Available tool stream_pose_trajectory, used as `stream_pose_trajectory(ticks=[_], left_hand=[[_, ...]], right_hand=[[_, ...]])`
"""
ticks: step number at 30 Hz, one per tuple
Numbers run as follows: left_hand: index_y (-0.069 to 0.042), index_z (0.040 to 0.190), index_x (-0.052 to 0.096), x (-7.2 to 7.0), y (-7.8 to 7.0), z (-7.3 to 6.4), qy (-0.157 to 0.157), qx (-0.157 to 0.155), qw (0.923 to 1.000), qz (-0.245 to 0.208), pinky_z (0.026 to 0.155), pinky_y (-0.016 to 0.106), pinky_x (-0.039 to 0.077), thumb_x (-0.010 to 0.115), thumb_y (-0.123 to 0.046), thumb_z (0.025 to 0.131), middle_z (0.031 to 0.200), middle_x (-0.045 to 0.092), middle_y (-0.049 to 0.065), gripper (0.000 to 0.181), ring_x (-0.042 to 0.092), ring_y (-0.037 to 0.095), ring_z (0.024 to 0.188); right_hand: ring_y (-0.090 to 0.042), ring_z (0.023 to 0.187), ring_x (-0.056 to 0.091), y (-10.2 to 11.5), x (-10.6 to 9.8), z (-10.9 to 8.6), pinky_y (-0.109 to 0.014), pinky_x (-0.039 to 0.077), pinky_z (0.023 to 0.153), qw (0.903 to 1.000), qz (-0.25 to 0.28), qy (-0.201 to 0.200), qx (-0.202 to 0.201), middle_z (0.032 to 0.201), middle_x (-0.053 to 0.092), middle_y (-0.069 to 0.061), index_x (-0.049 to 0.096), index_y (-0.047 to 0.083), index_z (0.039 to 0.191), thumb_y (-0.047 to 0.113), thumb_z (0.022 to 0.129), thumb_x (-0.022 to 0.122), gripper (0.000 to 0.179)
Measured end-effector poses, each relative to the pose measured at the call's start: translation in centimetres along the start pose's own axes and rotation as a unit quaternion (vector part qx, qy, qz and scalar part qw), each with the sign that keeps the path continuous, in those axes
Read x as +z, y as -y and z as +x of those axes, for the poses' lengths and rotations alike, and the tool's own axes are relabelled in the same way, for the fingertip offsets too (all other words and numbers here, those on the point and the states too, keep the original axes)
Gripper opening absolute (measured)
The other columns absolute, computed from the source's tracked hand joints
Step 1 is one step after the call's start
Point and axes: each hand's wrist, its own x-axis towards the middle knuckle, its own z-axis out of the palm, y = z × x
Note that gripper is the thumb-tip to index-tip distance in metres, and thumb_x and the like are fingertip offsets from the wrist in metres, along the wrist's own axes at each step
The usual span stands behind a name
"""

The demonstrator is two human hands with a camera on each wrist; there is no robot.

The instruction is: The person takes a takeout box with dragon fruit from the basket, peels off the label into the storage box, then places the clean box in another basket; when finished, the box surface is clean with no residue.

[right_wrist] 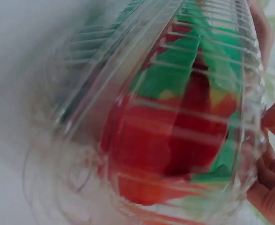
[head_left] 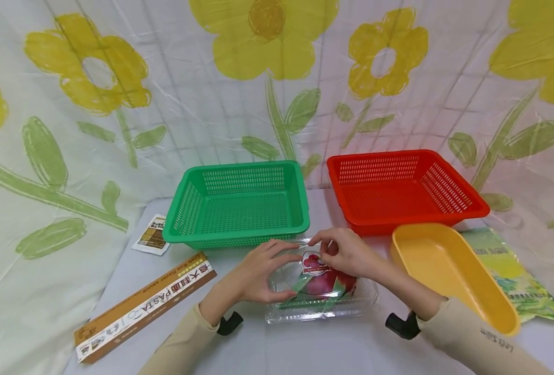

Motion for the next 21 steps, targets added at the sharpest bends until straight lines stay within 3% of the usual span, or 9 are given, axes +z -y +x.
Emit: stream_pose_trajectory(ticks=[10, 21], left_hand=[[-0.016, 0.128, 0.061, 0.0, -0.1, 0.2, 0.004, -0.006, 0.9999, -0.009, 0.107, 0.04, 0.041, 0.07, -0.055, 0.078, 0.142, 0.051, 0.005, 0.063, 0.043, 0.019, 0.131], [-0.016, 0.128, 0.062, 0.0, -0.1, 0.0, 0.017, -0.025, 0.9995, -0.014, 0.108, 0.039, 0.04, 0.07, -0.054, 0.078, 0.144, 0.049, 0.002, 0.063, 0.042, 0.017, 0.132]], right_hand=[[-0.015, 0.068, 0.057, 0.2, -0.8, -0.2, -0.026, 0.055, 0.06, 0.9994, 0.012, -0.028, -0.015, 0.076, 0.062, 0.004, 0.072, 0.007, 0.107, -0.001, 0.082, 0.068, 0.026], [-0.019, 0.074, 0.06, -0.7, -2.2, -1.1, -0.027, 0.057, 0.066, 0.9979, 0.044, -0.045, 0.015, 0.079, 0.061, 0.0, 0.072, 0.007, 0.106, -0.001, 0.083, 0.068, 0.025]])
